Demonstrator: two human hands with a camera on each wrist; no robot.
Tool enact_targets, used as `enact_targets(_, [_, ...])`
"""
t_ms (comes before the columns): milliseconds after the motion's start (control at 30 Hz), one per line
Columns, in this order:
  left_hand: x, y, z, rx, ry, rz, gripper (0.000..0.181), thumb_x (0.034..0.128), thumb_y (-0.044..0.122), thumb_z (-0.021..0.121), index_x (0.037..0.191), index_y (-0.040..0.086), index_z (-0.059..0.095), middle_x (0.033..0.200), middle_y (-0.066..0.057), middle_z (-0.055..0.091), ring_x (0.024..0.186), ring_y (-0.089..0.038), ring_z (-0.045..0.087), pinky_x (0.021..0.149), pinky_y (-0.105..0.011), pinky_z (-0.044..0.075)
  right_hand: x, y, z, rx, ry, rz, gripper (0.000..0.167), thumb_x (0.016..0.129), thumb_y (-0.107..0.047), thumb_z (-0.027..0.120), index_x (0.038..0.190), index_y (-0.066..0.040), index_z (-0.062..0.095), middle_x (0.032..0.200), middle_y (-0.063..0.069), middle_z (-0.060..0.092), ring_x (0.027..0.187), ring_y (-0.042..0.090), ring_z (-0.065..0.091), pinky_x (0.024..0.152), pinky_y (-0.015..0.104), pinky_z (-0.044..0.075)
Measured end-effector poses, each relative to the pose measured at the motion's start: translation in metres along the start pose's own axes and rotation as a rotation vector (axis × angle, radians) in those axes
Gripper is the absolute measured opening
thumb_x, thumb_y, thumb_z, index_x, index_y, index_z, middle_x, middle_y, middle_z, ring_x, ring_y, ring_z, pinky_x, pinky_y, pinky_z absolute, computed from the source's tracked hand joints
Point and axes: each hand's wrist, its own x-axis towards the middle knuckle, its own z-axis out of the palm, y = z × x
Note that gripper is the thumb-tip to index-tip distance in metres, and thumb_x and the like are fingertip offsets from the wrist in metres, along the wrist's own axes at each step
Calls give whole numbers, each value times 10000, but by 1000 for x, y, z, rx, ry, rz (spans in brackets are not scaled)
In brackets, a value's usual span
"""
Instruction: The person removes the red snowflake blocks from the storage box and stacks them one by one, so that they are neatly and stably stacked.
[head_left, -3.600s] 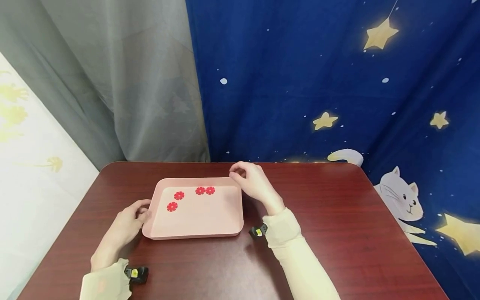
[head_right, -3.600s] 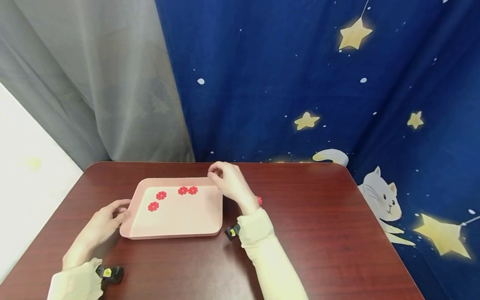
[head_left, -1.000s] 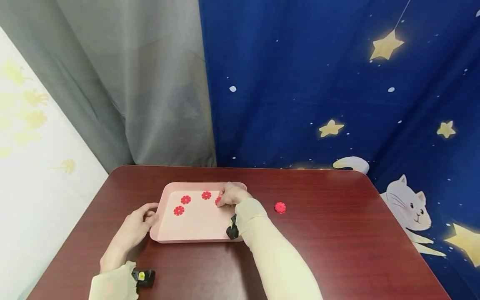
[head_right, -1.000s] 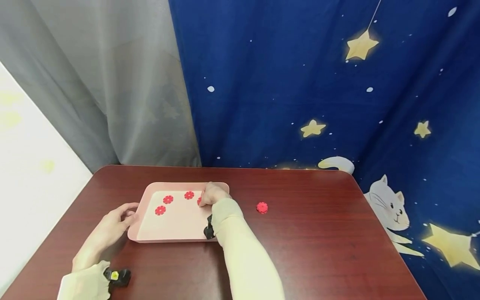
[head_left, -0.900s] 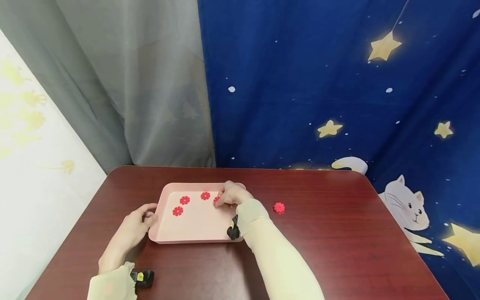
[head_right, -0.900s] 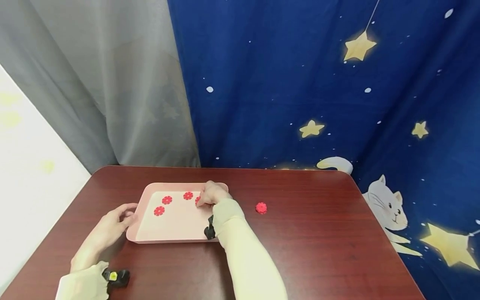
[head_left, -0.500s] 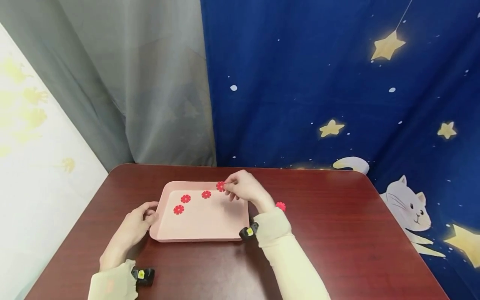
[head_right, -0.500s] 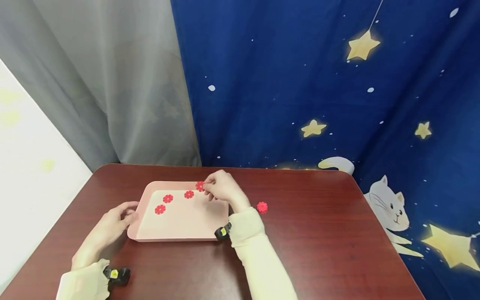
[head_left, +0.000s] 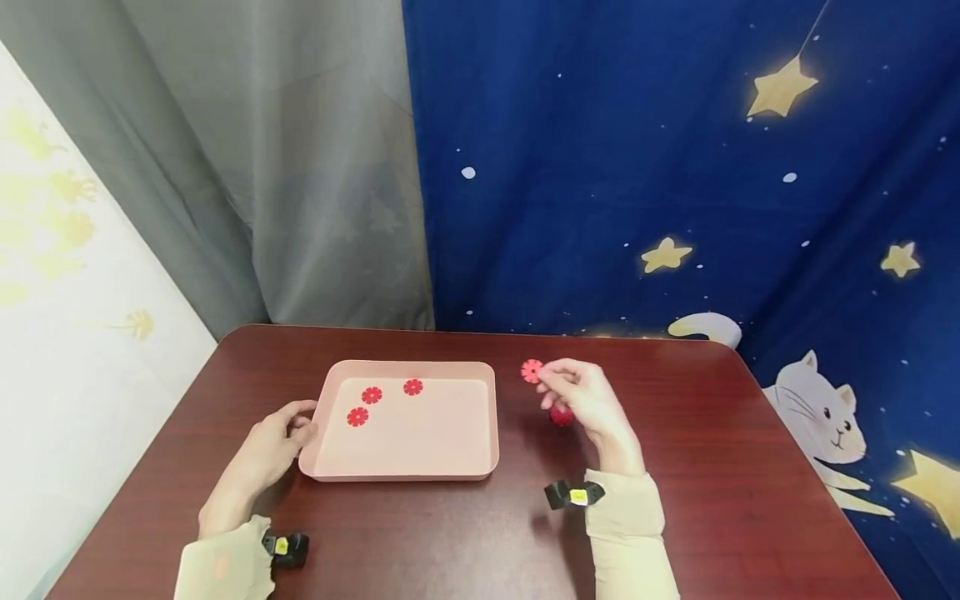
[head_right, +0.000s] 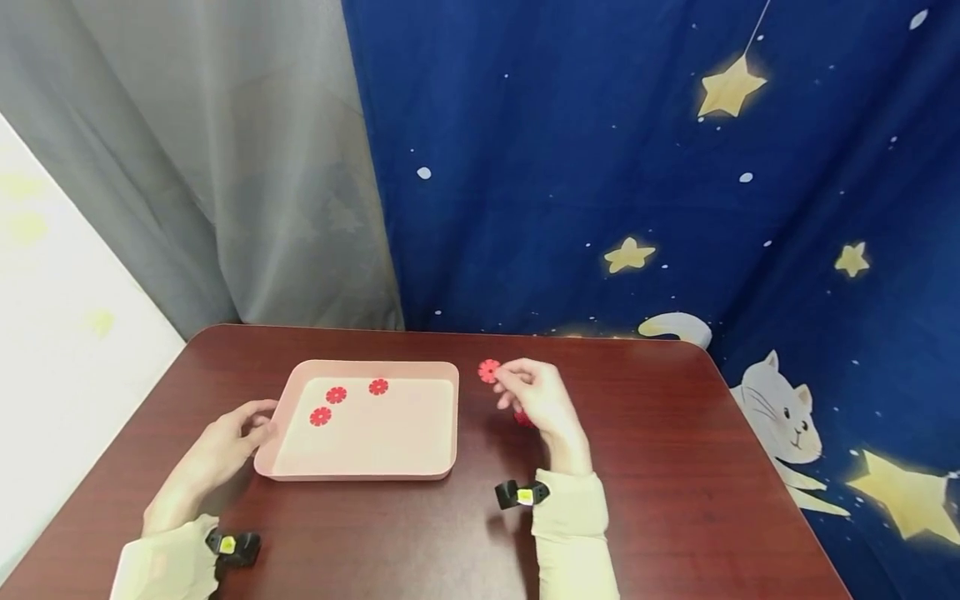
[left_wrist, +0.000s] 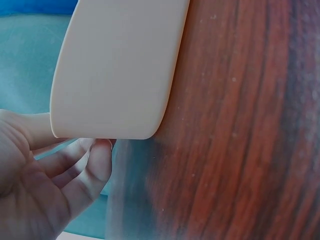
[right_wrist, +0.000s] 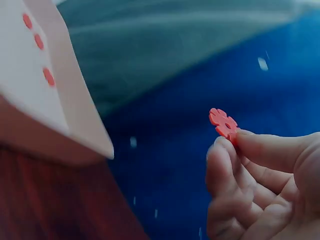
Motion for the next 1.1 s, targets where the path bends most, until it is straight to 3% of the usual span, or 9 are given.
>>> enact_targets(100, [0,0,0,13,3,13,379,975,134,584,1326,3,526,981,-97,603,866,-243,543,737,-387,430,-8,21,-15,36,97,67,212,929,-100,666,1018,92,645,729,110,640,529,140,582,466,210,395])
enact_targets(300, [0,0,0,12,14,33,366,963,103,590,1309,-3,534,950,-79,591,835,-230,537,734,-383,429,-19,58,-27,124,244,227,184,927,-100,673,982,74,648,686,58,576,516,126,537,484,217,422])
enact_targets(400, [1,1,0,1,12,37,368,963,107,591,1310,-1,531,944,-75,580,819,-224,527,728,-377,421,-20,70,-29,139,299,257,172,932,-81,659,960,87,636,668,41,547,504,122,536,481,215,433])
enact_targets(733, [-2,-2,-2,26,31,40,368,964,110,587,1314,8,540,967,-80,615,865,-237,548,756,-398,425,-17,74,-29,72,249,281,178,924,-66,655,968,106,642,629,39,540,494,123,551,478,204,418])
enact_targets(1100, [1,-2,1,40,17,52,369,965,107,589,1313,-2,536,977,-95,620,872,-249,555,752,-405,432,-15,77,-30,13,252,328,182,929,-75,654,948,105,646,599,37,532,457,113,542,467,200,430])
